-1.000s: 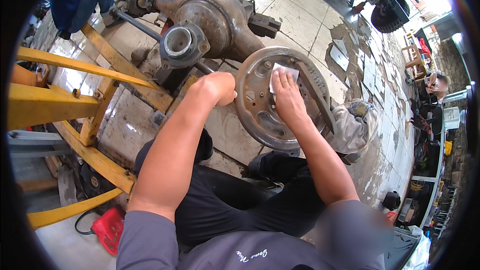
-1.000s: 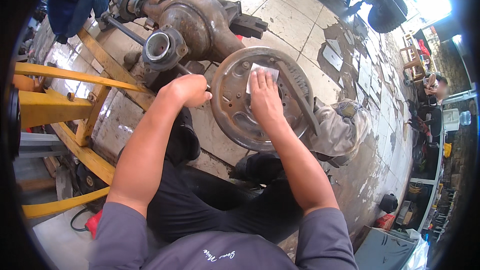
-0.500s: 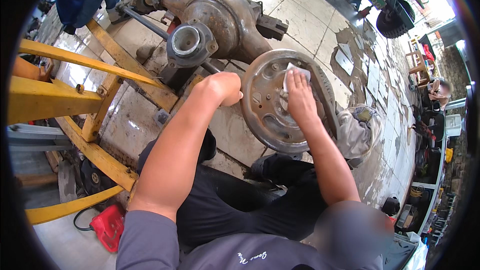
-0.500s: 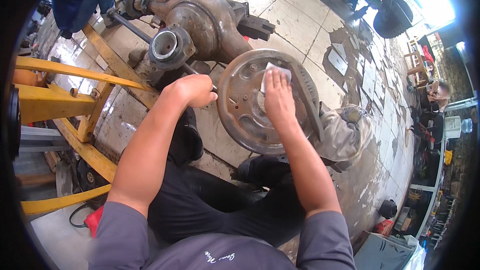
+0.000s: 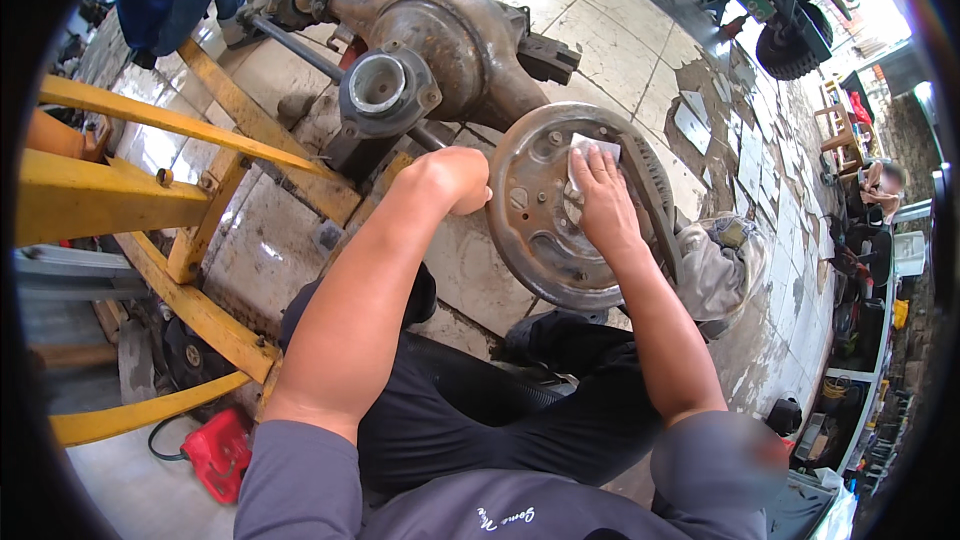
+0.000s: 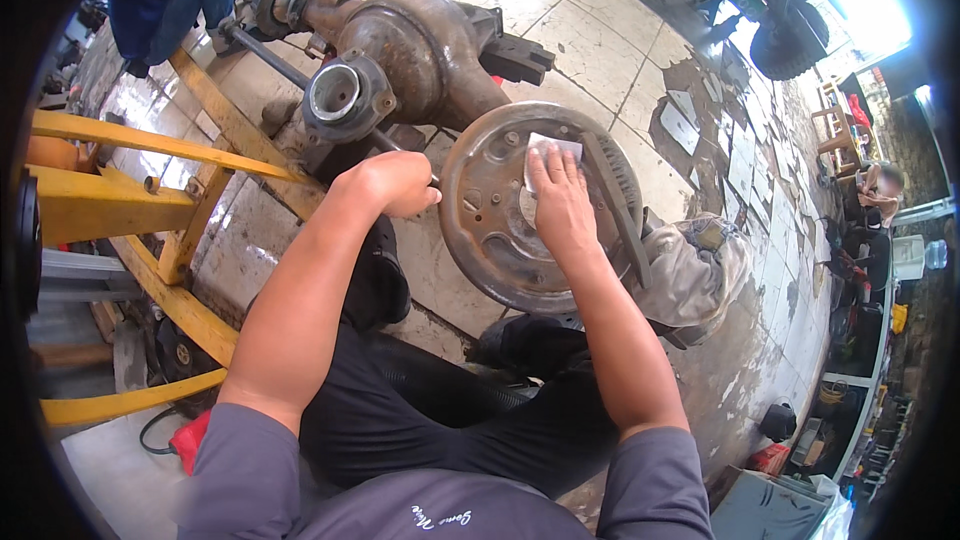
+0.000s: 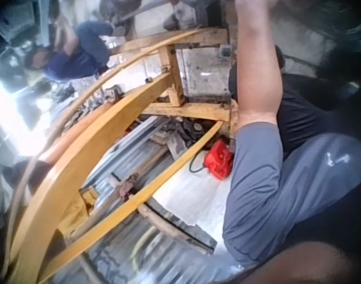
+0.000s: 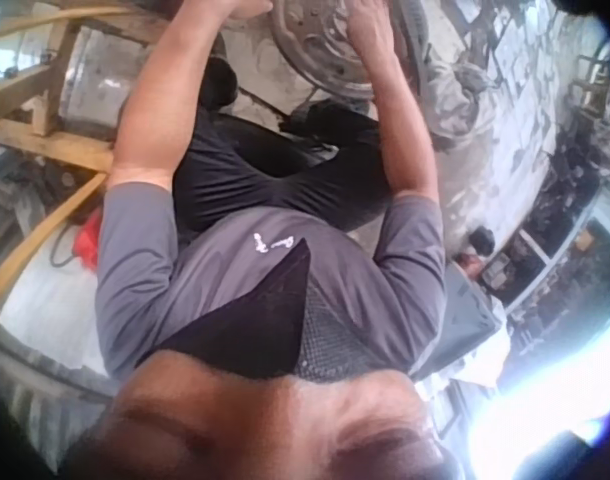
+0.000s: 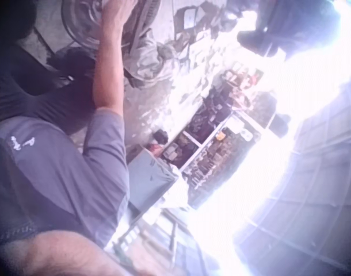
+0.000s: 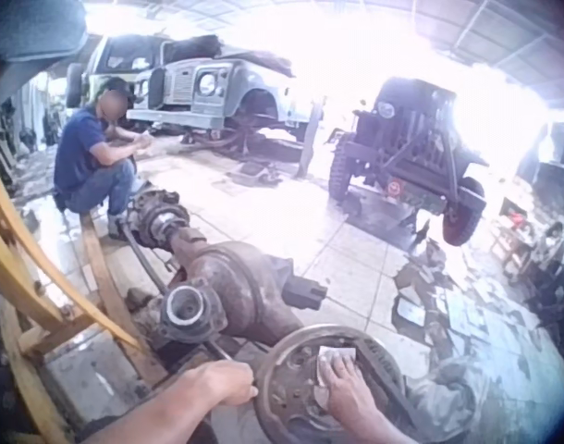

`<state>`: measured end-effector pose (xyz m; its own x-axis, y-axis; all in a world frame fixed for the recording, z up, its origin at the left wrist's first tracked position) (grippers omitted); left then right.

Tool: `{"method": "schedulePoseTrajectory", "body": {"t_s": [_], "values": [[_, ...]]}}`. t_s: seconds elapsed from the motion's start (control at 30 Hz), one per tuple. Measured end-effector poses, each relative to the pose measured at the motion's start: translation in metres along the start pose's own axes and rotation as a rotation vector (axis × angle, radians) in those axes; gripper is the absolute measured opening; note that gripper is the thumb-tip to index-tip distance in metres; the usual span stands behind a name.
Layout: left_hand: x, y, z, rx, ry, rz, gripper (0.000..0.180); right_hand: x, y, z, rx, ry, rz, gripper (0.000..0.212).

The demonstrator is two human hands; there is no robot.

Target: The person scrubs a metal brake drum attached to a vehicle axle assembly using a sanding pad. The person rotates the drum and scrubs different sections of the surface.

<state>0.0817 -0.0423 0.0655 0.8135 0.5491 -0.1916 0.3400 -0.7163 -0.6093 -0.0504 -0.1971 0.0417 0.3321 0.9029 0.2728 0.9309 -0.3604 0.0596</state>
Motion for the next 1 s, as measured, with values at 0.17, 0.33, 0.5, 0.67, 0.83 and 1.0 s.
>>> {"method": "schedulePoseTrajectory", "body": {"t_s": [0.17,0.33,0.5,0.67,0.83,1.0], "values": [[0.006,0.002,0.005,-0.009,-0.016,-0.014,0.043,0.02,-0.006,0.005,0.049,0.028,-0.077,0.067],[0.005,0.003,0.006,0.017,-0.04,-0.039,0.042,0.023,-0.006,0.003,0.066,0.035,-0.106,0.062],[0.002,0.002,0.004,0.036,-0.036,-0.049,0.041,0.002,-0.005,-0.004,0.03,-0.003,-0.07,0.062],[0.007,0.006,0.008,-0.003,-0.035,-0.04,0.04,0.021,-0.007,0.006,0.134,-0.015,-0.13,0.065],[0.004,0.006,0.007,0.013,-0.025,-0.027,0.04,0.024,-0.012,0.01,0.132,-0.02,-0.052,0.069],[0.002,0.01,0.009,0.005,-0.002,0.014,0.04,0.002,-0.004,-0.007,0.016,-0.046,0.016,0.058]]}}
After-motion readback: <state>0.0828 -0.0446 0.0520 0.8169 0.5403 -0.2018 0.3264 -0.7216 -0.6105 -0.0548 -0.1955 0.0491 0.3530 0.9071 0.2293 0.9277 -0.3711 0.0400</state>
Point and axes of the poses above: each hand's wrist, its own y-axis towards the middle knuckle, its own z-axis out of the palm, x = y × z, the point moved 9 cm from there along y, towards the middle knuckle, and after that the axes turned 10 degrees about y, right-handed, at the moved point
